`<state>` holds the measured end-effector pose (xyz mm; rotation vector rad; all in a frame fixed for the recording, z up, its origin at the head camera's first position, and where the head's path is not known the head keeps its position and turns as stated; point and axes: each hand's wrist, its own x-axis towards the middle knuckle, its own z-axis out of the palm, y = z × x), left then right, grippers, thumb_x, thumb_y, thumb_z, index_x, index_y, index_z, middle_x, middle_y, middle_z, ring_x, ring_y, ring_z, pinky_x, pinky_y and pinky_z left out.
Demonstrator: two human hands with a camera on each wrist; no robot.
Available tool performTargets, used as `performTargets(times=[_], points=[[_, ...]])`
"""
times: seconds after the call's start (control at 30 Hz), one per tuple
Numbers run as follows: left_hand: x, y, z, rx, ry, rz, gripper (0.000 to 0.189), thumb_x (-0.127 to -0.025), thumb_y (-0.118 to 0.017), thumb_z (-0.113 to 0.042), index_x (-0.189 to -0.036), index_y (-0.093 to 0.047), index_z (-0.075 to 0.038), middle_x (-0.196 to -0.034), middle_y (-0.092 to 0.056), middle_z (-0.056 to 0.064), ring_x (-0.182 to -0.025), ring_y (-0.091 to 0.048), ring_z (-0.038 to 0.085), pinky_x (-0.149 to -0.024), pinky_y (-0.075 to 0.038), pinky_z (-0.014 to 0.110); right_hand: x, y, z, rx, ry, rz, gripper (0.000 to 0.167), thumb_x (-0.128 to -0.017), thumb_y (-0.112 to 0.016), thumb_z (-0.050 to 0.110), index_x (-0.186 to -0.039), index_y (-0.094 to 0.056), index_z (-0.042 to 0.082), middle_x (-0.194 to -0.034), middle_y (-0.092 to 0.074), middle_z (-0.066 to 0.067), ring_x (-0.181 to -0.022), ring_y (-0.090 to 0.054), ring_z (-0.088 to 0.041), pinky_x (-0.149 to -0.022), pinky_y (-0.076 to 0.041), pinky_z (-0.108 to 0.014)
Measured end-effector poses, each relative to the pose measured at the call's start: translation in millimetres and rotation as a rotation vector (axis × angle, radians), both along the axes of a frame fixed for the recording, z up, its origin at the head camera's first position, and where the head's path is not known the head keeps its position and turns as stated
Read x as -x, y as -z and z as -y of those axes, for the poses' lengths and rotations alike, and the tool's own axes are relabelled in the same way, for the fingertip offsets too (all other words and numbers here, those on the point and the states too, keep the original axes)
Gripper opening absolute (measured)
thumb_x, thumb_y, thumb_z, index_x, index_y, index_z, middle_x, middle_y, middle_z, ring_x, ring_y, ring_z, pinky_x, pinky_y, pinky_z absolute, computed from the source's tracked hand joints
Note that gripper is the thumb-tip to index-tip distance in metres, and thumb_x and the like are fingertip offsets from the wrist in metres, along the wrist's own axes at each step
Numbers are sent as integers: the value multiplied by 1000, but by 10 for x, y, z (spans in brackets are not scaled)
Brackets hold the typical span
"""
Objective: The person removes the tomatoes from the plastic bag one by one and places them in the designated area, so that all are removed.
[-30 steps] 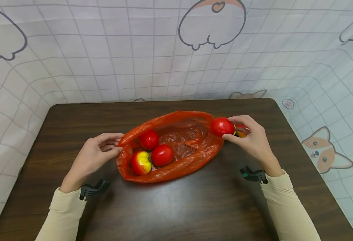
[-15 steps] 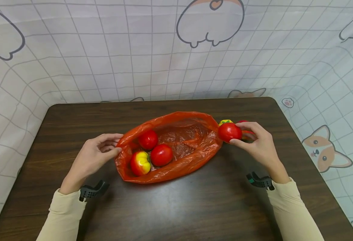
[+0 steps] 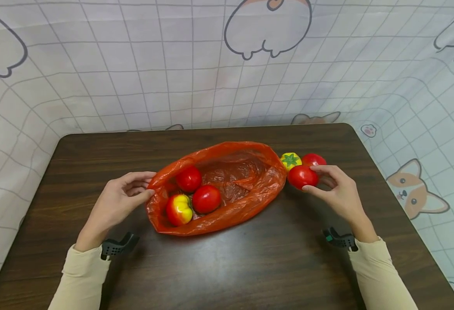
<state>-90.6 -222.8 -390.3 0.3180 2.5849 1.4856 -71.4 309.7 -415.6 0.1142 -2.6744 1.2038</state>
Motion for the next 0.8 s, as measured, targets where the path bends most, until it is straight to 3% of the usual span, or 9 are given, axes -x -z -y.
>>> performTargets(times=[0.3, 0.8], points=[[-8, 9, 15, -5, -10, 13, 43, -96, -74, -14, -137, -64, -7, -125, -69, 15, -93, -67, -3, -83, -56, 7, -39, 156, -30, -1, -34, 43, 55, -79, -91, 14, -129, -68, 12, -127, -66, -8, -105, -58, 19, -91, -47, -1], [-8, 22, 32, 3, -17, 32, 43, -96, -74, -14, -137, -63, -8, -126, -69, 15, -93, -67, -2, -84, -55, 7, -26, 273, 6, 19, -102, 63, 58, -77, -91, 10, -129, -67, 13, -129, -64, -8, -112, -56, 14, -94, -48, -4]])
